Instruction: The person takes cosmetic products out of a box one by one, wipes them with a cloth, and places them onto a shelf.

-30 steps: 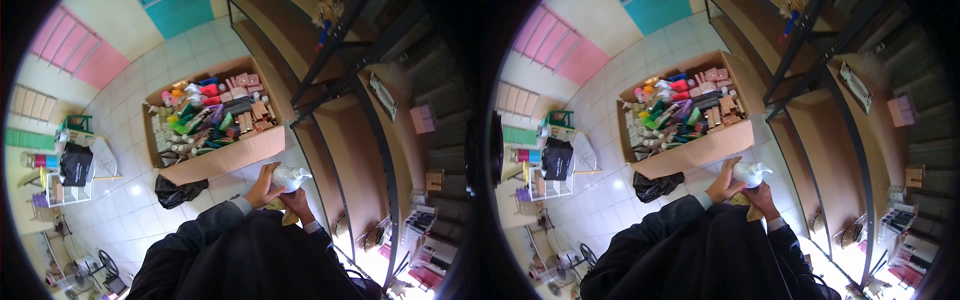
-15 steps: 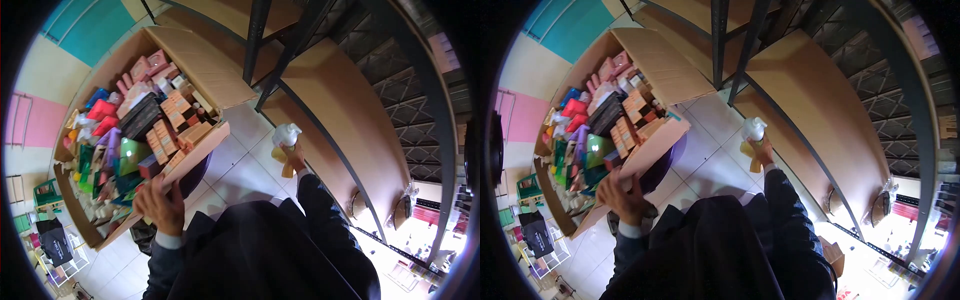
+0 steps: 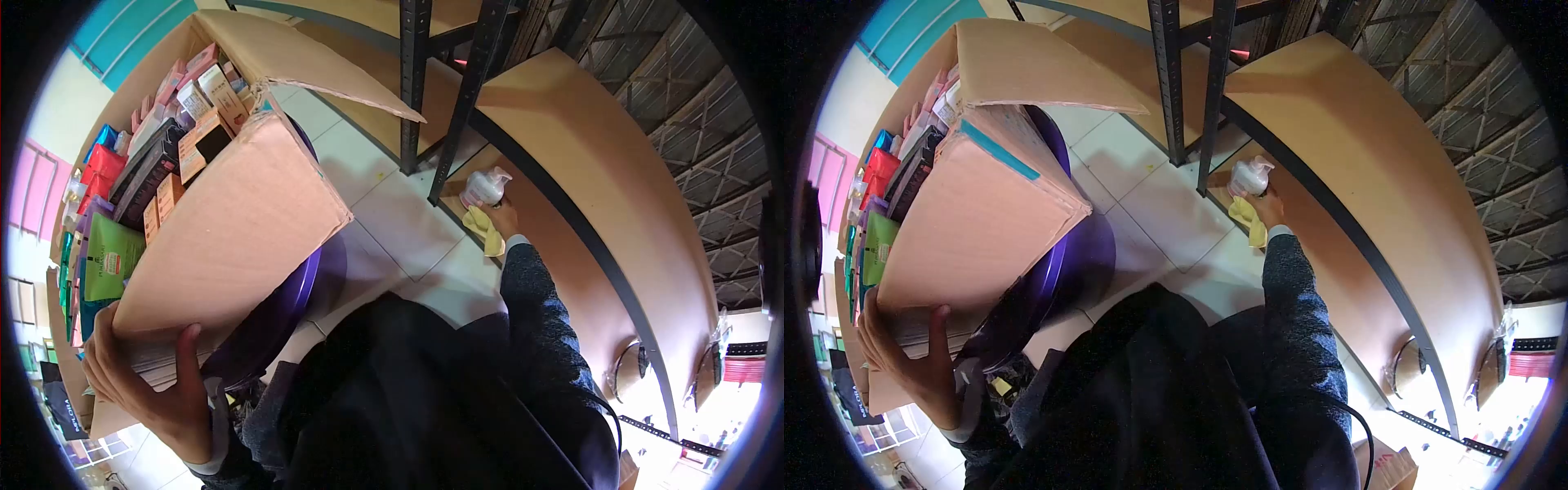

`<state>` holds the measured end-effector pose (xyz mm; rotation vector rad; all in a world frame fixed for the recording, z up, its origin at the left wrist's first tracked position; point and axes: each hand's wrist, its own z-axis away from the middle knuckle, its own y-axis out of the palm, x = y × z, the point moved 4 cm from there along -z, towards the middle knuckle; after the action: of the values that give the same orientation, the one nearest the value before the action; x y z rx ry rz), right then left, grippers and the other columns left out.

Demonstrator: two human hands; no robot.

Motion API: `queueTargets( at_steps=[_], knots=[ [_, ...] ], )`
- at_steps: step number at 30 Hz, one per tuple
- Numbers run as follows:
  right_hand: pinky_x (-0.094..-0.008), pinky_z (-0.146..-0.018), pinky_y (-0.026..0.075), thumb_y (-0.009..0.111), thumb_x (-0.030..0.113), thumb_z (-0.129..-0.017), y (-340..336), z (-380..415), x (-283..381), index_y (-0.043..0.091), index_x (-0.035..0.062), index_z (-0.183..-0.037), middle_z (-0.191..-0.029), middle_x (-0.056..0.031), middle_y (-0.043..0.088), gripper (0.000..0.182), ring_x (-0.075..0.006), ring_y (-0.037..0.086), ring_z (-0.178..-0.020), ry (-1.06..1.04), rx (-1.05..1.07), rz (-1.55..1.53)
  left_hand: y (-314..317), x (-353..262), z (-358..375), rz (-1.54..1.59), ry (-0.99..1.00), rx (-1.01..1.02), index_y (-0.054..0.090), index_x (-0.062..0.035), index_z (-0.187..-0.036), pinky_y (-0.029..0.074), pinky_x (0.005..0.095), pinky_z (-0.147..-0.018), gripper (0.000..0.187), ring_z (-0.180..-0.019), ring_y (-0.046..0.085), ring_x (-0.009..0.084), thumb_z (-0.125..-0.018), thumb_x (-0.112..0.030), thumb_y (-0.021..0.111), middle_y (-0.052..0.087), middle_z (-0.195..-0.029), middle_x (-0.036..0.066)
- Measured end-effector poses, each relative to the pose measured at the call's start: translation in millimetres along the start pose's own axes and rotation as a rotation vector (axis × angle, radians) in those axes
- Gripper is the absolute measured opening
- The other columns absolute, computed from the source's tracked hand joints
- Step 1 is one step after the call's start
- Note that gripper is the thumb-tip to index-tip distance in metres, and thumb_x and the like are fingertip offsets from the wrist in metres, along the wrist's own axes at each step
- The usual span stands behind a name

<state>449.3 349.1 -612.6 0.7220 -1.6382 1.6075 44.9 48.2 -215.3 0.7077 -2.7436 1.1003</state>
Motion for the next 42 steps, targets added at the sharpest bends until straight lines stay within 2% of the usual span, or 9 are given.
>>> queueTargets(
  at_steps=[2, 9, 18, 21, 23, 27, 33, 35, 42],
  knots=[
    [-0.0365, -0.093, 0.04, 0.073, 0.04, -0.069, 9, -11, -24, 0.05, 0.0011, -0.12, -0.117, -0.018, 0.056, 0.068, -0.0307, 0.053, -0.109, -0.059, -0.069, 0.159, 1, 1, -1, 0.011, 0.017, -0.015, 0.046, -0.0079, -0.123, 0.026, 0.0475, -0.099, 0.076, -0.116, 0.044, 0.0293, -0.062, -0.037, 0.079, 0.053, -0.12, 0.008],
    [-0.0362, -0.094, 0.039, 0.074, 0.04, -0.068, 1, 1, -8, 0.048, 0.0012, -0.122, -0.118, -0.0179, 0.055, 0.072, -0.0316, 0.052, -0.111, -0.045, -0.069, -0.002, 0, 0, -1, 0.008, 0.022, -0.019, 0.045, -0.0071, -0.125, 0.026, 0.0477, -0.101, 0.079, -0.118, 0.043, 0.0302, -0.061, -0.039, 0.079, 0.052, -0.121, 0.009],
    [-0.0363, -0.093, 0.04, 0.076, 0.047, -0.063, 0, 9, -25, 0.04, 0.0009, -0.128, -0.119, -0.0206, 0.052, 0.088, -0.0321, 0.05, -0.113, 0.047, 0.126, 0.206, -4, -8, -5, 0.007, 0.029, -0.033, 0.049, -0.0073, -0.121, 0.027, 0.0467, -0.097, 0.073, -0.109, 0.047, 0.0296, -0.064, -0.044, 0.074, 0.054, -0.115, 0.008],
    [-0.0363, -0.101, 0.032, 0.07, 0.05, -0.069, -8, 33, -40, 0.039, -0.0024, -0.129, -0.134, -0.0211, 0.039, 0.086, -0.0324, 0.038, -0.124, 0.117, 0.134, 0.31, -4, -10, -10, 0.045, 0.013, 0.008, 0.049, -0.007, -0.121, 0.027, 0.0461, -0.096, 0.073, -0.106, 0.047, 0.0304, -0.063, -0.044, 0.074, 0.055, -0.112, 0.009],
    [-0.0355, -0.097, 0.037, 0.068, 0.052, -0.071, -14, 64, -31, 0.04, -0.0061, -0.127, -0.127, -0.0215, 0.046, 0.086, -0.0302, 0.046, -0.117, 0.288, 0.219, 0.051, -6, -14, -14, 0.052, 0.038, -0.006, 0.049, -0.0069, -0.121, 0.03, 0.0458, -0.091, 0.07, -0.099, 0.047, 0.0319, -0.065, -0.042, 0.072, 0.054, -0.105, 0.011],
    [-0.0304, -0.081, 0.049, 0.055, 0.042, -0.087, -14, 122, 33, 0.05, -0.0045, -0.116, -0.104, -0.013, 0.061, 0.055, -0.0195, 0.06, -0.092, 0.336, 0.652, -0.522, -1, -8, -7, 0.265, 0.077, 0.006, 0.047, -0.0041, -0.123, 0.033, 0.0476, -0.086, 0.065, -0.098, 0.046, 0.0369, -0.071, -0.038, 0.069, 0.052, -0.105, 0.019],
    [-0.0386, -0.081, 0.049, 0.04, 0.05, -0.091, -43, 186, 192, 0.051, 0.0049, -0.116, -0.105, -0.012, 0.058, 0.052, -0.025, 0.058, -0.093, 0.308, 0.54, -1.311, -11, -7, -19, 0.477, 0.037, 0.09, 0.05, -0.0052, -0.116, 0.033, 0.0403, -0.083, 0.058, -0.094, 0.048, 0.028, -0.066, -0.025, 0.07, 0.053, -0.099, 0.01],
    [-0.0395, -0.082, 0.048, 0.035, 0.057, -0.09, -49, 186, 209, 0.05, 0.0065, -0.117, -0.106, -0.0122, 0.057, 0.059, -0.0273, 0.057, -0.092, 0.112, 0.526, -1.359, -14, -3, -19, 0.523, 0.059, 0.068, 0.05, -0.0054, -0.115, 0.034, 0.0384, -0.083, 0.057, -0.096, 0.049, 0.0267, -0.065, -0.02, 0.071, 0.053, -0.101, 0.01],
    [-0.0388, -0.079, 0.05, 0.03, 0.06, -0.09, -98, 229, 294, 0.05, 0.008, -0.116, -0.108, -0.0117, 0.056, 0.062, -0.0264, 0.058, -0.093, 0.06, 0.406, -1.335, -38, 70, -38, 0.819, 0.12, -0.076, 0.047, -0.0014, -0.12, 0.041, 0.0443, -0.087, 0.045, -0.104, 0.049, 0.0347, -0.078, -0.01, 0.061, 0.053, -0.112, 0.018]
  ],
)
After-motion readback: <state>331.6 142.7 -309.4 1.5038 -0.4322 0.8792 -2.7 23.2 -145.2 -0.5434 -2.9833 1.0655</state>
